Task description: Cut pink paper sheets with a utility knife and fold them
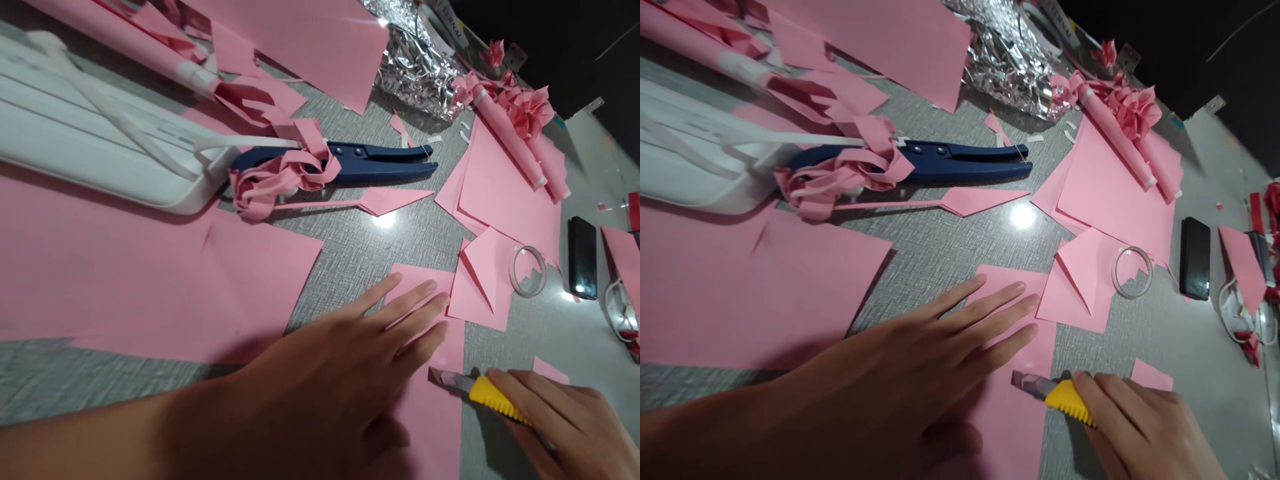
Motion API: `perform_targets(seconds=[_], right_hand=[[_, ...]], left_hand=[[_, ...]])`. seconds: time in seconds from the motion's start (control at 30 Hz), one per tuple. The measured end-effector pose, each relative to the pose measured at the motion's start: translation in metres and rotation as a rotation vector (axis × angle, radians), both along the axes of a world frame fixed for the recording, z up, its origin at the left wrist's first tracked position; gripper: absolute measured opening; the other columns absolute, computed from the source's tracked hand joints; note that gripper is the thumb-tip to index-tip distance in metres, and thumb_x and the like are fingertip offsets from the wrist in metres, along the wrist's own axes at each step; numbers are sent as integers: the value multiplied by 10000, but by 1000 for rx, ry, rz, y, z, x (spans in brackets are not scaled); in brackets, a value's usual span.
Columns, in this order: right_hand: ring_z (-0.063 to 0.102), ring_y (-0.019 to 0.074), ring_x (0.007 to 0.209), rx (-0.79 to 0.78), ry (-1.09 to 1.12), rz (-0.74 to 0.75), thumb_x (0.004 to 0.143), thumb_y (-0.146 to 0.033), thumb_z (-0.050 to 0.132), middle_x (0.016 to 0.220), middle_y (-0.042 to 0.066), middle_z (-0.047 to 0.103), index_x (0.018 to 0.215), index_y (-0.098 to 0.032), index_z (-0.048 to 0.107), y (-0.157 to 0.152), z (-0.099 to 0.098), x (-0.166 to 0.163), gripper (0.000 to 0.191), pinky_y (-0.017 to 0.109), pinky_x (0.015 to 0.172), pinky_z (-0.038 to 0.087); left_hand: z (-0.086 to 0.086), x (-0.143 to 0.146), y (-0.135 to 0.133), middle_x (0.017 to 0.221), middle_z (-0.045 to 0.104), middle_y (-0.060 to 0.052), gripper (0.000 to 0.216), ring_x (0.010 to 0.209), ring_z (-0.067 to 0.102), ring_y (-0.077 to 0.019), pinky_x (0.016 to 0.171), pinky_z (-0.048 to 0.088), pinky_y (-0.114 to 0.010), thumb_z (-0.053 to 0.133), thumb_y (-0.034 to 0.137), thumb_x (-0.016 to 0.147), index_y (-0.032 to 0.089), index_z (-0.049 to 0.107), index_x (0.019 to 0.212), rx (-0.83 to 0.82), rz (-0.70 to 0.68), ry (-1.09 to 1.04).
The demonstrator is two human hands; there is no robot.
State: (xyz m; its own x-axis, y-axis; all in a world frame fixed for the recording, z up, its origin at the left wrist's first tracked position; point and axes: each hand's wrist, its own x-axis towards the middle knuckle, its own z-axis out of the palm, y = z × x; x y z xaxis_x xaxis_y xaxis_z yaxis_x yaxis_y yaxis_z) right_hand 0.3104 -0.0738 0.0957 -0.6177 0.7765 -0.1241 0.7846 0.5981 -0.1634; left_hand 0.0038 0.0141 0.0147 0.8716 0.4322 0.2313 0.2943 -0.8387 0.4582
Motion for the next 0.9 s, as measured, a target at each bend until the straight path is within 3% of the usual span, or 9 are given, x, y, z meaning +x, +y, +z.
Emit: perform_targets(seconds=[0.43, 0.9], right_hand=[[832, 151, 729, -31, 15, -38, 1159, -139, 368, 977, 52, 859, 1344, -151, 656, -3, 3, 4, 343, 219, 544, 602], [849, 196, 728, 25, 3, -41, 1109, -94, 417, 991, 70, 870, 1344, -146, 645, -11, 4, 14, 331, 243, 500, 620]], left_hand=[[0, 0, 0, 1765, 456, -126, 729, 1657, 379, -310, 1382, 277, -469, 671, 473, 1020, 147, 493, 1647, -65, -1, 0], [0, 1, -1, 1787, 410, -123, 802, 1710, 262, -292, 1431, 117, -485, 689, 542, 1031, 136, 447, 1679, -118, -4, 11]])
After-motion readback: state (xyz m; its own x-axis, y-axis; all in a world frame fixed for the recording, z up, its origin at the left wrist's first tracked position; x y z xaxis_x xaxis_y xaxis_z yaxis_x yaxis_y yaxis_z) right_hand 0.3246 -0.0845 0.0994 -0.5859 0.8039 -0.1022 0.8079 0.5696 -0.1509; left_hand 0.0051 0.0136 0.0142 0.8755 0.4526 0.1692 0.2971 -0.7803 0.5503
